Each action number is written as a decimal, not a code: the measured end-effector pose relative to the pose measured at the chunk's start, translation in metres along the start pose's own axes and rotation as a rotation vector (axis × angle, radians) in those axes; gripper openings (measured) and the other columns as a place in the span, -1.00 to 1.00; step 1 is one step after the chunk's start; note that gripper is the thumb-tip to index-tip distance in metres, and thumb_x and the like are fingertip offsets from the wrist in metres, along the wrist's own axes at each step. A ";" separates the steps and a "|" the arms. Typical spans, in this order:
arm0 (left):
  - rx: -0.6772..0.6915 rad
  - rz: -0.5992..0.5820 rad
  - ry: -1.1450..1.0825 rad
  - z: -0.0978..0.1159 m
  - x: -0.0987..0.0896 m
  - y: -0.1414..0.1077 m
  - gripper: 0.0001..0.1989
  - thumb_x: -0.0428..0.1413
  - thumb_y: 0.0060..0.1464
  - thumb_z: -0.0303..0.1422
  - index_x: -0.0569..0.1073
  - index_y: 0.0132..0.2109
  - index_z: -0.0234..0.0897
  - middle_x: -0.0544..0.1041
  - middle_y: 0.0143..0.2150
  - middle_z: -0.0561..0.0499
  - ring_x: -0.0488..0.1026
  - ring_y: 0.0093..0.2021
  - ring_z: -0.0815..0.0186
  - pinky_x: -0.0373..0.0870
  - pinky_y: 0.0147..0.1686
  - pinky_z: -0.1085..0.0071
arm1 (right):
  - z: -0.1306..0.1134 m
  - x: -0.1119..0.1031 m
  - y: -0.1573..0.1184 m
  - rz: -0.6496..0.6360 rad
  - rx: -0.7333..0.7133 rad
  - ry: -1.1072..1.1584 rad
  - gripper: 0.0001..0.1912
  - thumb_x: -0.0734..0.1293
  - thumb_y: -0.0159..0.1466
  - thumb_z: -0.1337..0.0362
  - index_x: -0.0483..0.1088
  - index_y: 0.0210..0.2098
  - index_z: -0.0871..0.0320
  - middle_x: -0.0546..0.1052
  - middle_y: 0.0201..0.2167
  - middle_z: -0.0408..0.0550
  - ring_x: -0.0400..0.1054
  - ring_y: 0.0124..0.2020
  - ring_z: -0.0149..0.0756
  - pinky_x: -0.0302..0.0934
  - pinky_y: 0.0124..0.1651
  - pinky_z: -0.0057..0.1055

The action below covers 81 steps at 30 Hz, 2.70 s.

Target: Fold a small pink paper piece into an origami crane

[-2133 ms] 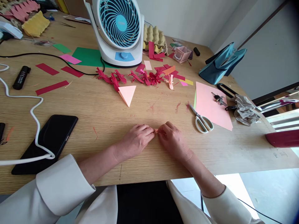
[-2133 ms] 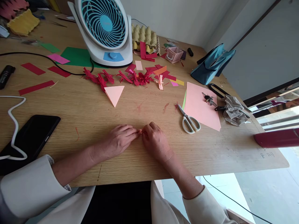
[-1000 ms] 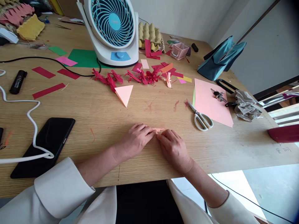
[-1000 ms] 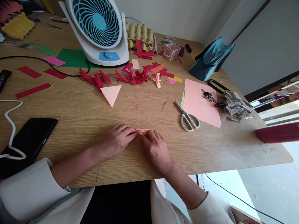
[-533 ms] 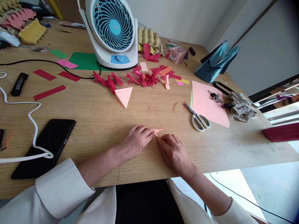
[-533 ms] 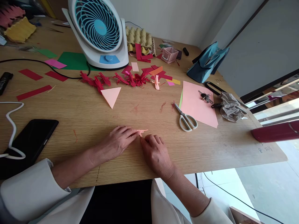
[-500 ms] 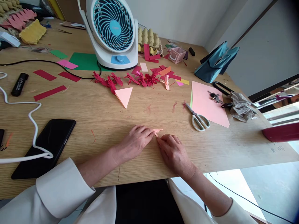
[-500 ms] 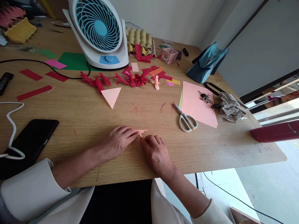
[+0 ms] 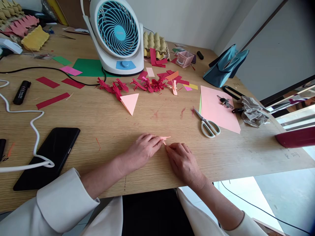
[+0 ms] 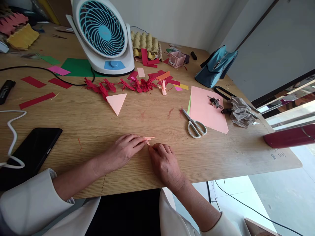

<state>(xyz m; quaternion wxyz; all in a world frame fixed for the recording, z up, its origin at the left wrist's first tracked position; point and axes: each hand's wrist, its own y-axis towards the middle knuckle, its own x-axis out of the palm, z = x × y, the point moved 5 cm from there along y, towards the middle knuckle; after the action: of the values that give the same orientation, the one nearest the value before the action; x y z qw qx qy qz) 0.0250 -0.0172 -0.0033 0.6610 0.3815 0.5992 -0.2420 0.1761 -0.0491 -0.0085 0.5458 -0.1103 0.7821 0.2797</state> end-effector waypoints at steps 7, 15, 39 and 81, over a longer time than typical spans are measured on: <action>-0.003 -0.040 0.012 0.002 -0.002 0.001 -0.56 0.01 0.23 -0.53 0.31 0.24 -0.24 0.34 0.29 -0.05 0.32 0.11 0.21 0.28 0.08 0.26 | 0.001 -0.002 -0.003 0.038 0.006 0.051 -0.75 0.22 0.35 0.45 0.44 -0.04 0.16 0.47 -0.16 0.06 0.31 -0.19 -0.21 0.32 -0.12 -0.23; -0.019 0.052 0.019 0.002 -0.002 0.004 -0.64 -0.03 0.29 -0.49 0.34 0.20 -0.29 0.48 0.08 -0.10 0.37 -0.06 0.23 0.30 0.01 0.25 | 0.006 -0.009 -0.009 0.147 0.057 0.126 -0.78 0.23 0.34 0.45 0.44 -0.09 0.15 0.47 -0.18 0.06 0.35 -0.17 -0.22 0.33 -0.11 -0.24; 0.020 0.146 -0.278 -0.011 -0.003 -0.010 -0.74 -0.04 0.27 -0.51 0.47 0.01 -0.30 0.54 -0.08 -0.08 0.42 -0.10 0.30 0.39 -0.07 0.33 | -0.009 0.000 0.018 0.031 -0.072 0.130 -0.71 0.17 0.34 0.51 0.40 -0.04 0.18 0.53 -0.08 0.10 0.43 -0.07 -0.21 0.37 0.00 -0.22; -0.356 -0.461 -0.573 -0.069 0.014 0.063 -0.90 0.24 -0.07 -0.30 0.55 -0.43 -0.22 0.54 -0.36 0.08 0.44 -0.33 0.36 0.20 -0.38 0.46 | 0.008 -0.002 0.013 -0.161 -0.301 0.031 -0.60 0.15 0.43 0.38 0.26 0.24 0.18 0.45 0.13 0.09 0.31 0.14 -0.16 0.19 0.17 -0.14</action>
<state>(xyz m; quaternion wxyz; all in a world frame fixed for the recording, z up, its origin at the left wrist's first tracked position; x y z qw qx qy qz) 0.0339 0.0767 -0.0027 0.7853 0.0340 0.4932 -0.3727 0.1772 -0.0340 -0.0042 0.5316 -0.2575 0.7283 0.3474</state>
